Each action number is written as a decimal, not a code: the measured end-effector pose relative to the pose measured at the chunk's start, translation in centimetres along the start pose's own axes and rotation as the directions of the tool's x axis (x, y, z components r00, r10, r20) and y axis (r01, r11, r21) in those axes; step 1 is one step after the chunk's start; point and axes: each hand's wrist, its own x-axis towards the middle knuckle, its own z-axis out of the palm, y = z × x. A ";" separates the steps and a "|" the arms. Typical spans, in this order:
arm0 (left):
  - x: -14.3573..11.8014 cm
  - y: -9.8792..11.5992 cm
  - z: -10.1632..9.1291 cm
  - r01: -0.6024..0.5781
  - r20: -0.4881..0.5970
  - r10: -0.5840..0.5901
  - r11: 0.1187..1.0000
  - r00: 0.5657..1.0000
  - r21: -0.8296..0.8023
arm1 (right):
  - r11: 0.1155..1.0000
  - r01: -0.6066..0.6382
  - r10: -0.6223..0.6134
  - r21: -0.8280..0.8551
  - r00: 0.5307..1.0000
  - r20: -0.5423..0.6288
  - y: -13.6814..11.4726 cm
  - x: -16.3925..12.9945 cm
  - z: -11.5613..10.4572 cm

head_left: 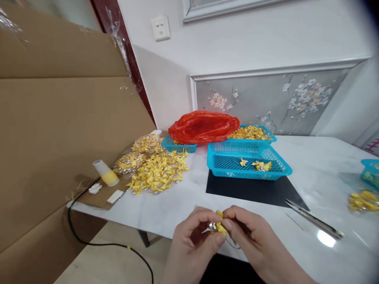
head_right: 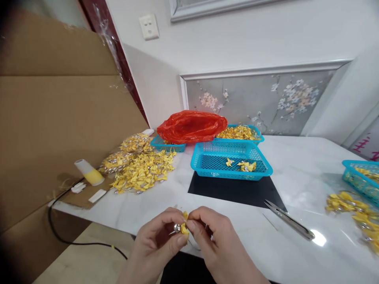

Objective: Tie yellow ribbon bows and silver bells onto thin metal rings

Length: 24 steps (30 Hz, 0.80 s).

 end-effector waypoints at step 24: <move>-0.4 -0.3 -13.3 0.149 -0.583 0.258 0.817 0.771 0.558 | 0.993 -0.076 0.086 -0.086 0.990 0.109 4.5 1.4 0.5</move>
